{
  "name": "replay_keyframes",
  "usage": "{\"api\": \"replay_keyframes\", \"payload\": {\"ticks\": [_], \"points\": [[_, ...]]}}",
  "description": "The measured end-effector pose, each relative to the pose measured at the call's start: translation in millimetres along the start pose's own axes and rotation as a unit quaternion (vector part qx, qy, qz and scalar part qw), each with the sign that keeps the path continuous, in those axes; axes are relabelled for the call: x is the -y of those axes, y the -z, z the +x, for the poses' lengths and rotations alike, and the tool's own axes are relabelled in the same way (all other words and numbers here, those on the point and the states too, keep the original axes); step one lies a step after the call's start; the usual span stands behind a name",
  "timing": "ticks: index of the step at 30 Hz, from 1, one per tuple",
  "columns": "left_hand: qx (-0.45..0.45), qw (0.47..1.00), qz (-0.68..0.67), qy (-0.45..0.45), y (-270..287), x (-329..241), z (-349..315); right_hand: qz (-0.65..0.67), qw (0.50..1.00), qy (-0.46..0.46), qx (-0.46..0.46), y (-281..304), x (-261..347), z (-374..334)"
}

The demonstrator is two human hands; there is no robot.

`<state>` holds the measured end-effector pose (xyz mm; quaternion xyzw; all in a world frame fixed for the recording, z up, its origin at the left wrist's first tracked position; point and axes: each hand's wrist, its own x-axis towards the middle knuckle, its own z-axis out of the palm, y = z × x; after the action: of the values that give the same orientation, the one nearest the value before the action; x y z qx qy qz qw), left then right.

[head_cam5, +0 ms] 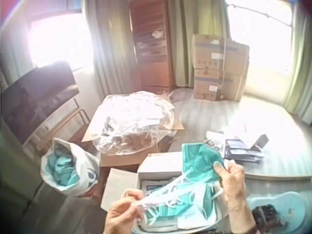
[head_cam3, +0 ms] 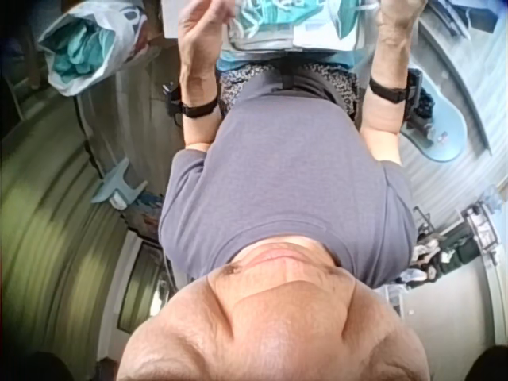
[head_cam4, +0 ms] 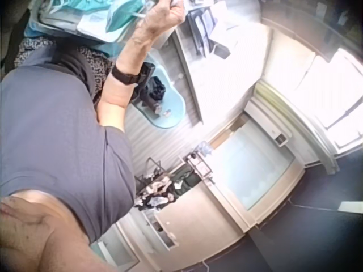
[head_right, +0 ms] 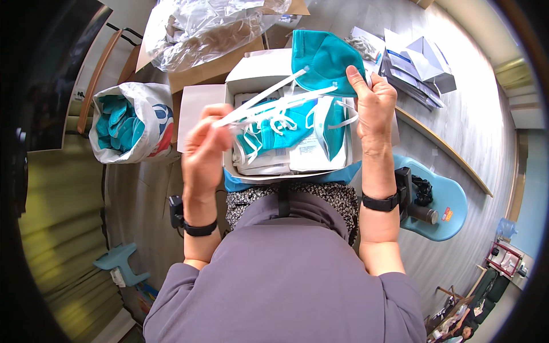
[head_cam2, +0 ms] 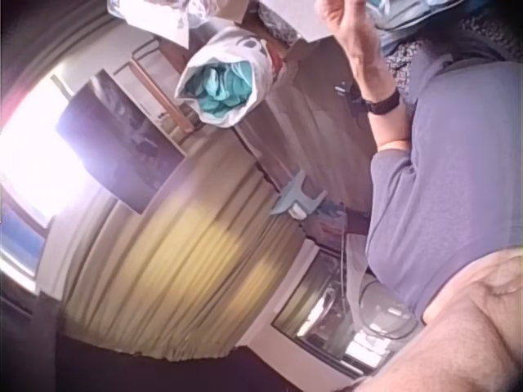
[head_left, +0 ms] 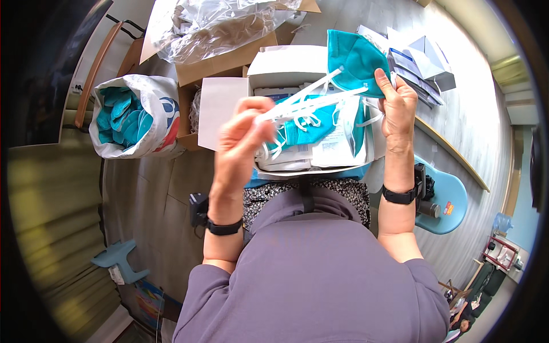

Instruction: Packing and inspecting green and blue N95-style medical masks into boxes.

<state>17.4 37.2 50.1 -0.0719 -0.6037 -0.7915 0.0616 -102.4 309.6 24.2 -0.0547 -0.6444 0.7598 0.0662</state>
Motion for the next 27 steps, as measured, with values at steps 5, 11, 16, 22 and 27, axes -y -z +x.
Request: {"api": "replay_keyframes", "payload": {"ticks": [5,11,16,22,27], "points": [[0.086,0.918,-0.384,-0.046,25,-8,1,0.054,0.998,-0.004,0.031,-17,9,-7],[0.025,0.982,-0.072,0.173,-10,-4,7,-0.363,0.913,0.183,-0.015,-10,-13,7],[0.072,0.974,0.020,0.215,-17,12,10,-0.082,0.990,0.088,0.075,-20,20,-18],[0.098,0.970,0.042,0.217,-22,7,14,-0.116,0.917,0.026,0.382,-65,25,-62],[0.071,0.974,0.061,0.207,-22,7,14,-0.157,0.923,0.037,0.351,-64,25,-59]]}}
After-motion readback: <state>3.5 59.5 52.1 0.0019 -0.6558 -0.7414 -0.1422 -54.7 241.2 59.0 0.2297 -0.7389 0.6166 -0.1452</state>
